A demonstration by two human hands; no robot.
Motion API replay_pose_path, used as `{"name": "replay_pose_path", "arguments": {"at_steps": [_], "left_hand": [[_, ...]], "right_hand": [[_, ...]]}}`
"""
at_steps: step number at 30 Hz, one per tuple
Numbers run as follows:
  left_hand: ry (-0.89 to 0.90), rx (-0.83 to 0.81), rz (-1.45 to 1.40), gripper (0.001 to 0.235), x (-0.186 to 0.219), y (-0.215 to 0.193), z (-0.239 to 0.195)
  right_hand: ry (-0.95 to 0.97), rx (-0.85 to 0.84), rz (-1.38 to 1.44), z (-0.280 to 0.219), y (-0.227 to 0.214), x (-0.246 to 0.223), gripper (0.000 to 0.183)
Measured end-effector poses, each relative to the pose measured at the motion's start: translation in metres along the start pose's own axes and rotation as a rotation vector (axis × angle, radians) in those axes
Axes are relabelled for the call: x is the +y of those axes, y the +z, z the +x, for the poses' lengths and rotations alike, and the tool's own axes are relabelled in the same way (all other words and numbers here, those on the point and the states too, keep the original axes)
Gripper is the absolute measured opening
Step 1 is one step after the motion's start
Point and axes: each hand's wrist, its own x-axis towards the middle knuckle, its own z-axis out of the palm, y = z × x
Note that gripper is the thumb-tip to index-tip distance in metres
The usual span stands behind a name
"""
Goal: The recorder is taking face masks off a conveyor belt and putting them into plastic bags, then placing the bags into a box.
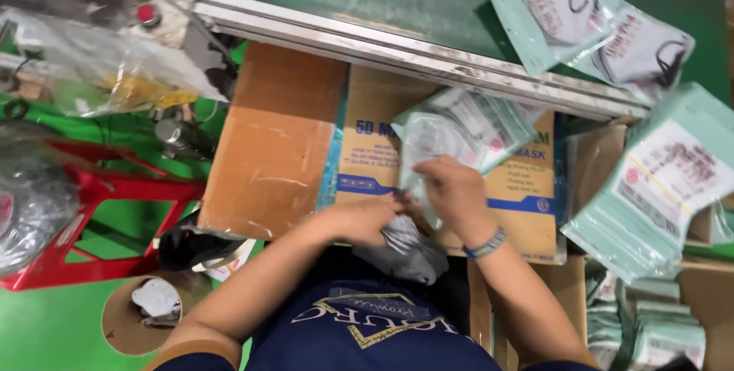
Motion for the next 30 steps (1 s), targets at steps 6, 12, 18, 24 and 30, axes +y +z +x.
{"name": "replay_pose_path", "arguments": {"at_steps": [6,12,18,24,30], "left_hand": [[0.164,0.163,-0.602,0.034,-0.010,-0.060,-0.038],[-0.239,0.369,-0.090,0.027,0.019,-0.065,-0.041],[-0.368,0.817,-0.613,0.025,0.039,-0.033,-0.002],[-0.250,0.632,-1.905,0.037,0.038,0.033,-0.005],[-0.013,0.097,-0.476,0.038,0.021,0.078,-0.039]], "right_hand": [[0.442,-0.286,0.444,-0.004,-0.033,-0.004,0.025],[0.447,-0.081,0.216,0.003,-0.020,-0.034,0.028],[0.040,0.191,-0.035,-0.020,0.033,-0.077,0.053],[0.042,0.029,0.194,-0.058,0.042,-0.059,0.050],[-0.214,-0.089,0.436,-0.023,-0.061,-0.092,0.046]]}}
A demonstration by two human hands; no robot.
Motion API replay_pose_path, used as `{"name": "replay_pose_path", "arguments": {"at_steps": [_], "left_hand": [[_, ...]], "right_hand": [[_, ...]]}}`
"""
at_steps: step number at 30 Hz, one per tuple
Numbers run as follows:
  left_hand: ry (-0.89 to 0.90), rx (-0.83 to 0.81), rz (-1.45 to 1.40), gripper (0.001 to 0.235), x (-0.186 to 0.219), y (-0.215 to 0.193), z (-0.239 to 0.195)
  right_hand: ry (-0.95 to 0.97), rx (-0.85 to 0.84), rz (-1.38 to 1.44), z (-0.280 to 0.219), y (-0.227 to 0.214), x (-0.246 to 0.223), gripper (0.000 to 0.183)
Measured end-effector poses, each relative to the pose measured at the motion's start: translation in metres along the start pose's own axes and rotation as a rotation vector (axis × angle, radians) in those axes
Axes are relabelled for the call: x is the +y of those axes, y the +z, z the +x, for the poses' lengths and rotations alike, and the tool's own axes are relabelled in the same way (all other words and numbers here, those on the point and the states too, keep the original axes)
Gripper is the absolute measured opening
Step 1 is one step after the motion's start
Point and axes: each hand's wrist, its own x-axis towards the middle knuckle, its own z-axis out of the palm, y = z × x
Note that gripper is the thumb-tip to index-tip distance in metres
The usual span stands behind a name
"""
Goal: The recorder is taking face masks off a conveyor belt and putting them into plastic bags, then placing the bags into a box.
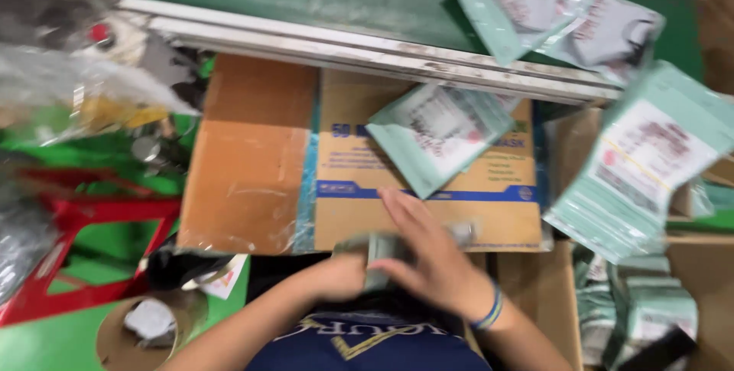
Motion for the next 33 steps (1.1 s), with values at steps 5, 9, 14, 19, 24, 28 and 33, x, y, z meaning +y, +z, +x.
{"name": "replay_pose_path", "arguments": {"at_steps": [5,9,14,19,24,28,33], "left_hand": [[-0.299,0.206,0.353,0.025,0.093,-0.016,-0.004],[0.040,0.666,0.723,0.036,0.158,-0.047,-0.004],[0.137,0.520,0.711,0.035,0.149,-0.055,0.001],[0.156,0.520,0.694,0.014,0.146,-0.056,0.001],[0.046,0.322,0.591,0.014,0.152,-0.073,-0.006],[0.187,0.320,0.585,0.019,0.180,-0.092,0.009],[0.172,0.263,0.592,0.010,0.192,-0.096,0.026]], "right_hand": [[0.349,-0.133,0.089,-0.043,-0.014,0.043,0.033],[0.710,-0.010,0.442,-0.055,-0.014,0.046,0.015],[0.439,0.076,0.458,-0.039,-0.011,0.033,0.014],[0.341,0.111,0.358,-0.039,-0.017,0.029,0.014],[0.460,0.194,0.338,-0.057,-0.022,0.039,0.021],[0.521,0.356,0.421,-0.056,-0.058,0.037,0.022],[0.538,0.442,0.386,-0.062,-0.069,0.044,0.019]]}}
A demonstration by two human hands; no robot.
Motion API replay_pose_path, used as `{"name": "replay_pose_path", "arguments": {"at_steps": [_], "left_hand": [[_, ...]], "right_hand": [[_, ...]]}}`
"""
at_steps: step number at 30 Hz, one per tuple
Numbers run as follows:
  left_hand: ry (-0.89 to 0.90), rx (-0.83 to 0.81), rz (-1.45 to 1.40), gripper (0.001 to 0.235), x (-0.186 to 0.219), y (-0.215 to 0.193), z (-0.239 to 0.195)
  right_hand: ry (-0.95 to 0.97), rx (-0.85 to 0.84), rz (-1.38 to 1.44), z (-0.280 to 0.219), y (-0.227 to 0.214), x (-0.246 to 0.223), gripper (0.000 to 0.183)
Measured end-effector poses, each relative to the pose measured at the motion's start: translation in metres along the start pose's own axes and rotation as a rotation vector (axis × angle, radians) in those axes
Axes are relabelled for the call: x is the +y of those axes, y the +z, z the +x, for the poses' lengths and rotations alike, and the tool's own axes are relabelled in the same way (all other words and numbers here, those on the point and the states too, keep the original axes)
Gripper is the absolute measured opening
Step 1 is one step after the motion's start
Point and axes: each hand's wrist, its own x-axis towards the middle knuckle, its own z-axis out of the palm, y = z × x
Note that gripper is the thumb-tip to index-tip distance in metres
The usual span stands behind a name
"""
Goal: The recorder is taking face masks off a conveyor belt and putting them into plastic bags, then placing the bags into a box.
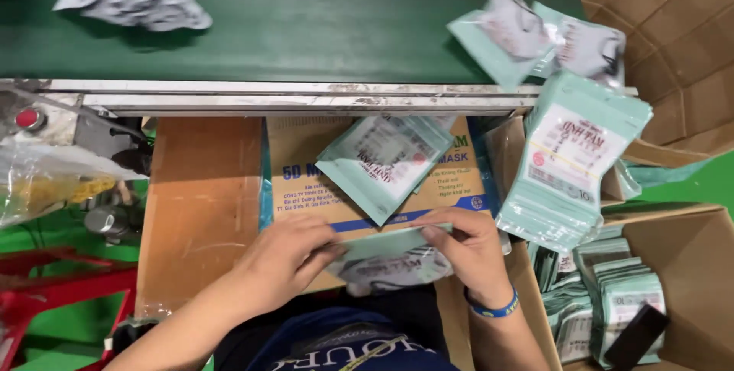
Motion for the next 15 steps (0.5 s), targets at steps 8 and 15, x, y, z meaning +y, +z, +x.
{"name": "replay_pose_path", "arguments": {"at_steps": [8,15], "left_hand": [[0.177,0.012,0.106,0.011,-0.002,0.029,0.013],[0.275,0.040,0.144,0.018,0.003,0.042,0.021]], "right_hand": [[-0.097,-0.050,-0.100,-0.025,0.012,-0.002,0.019],[-0.125,-0.068,-0.141,-0.026,0.016,-0.024,0.022]]}}
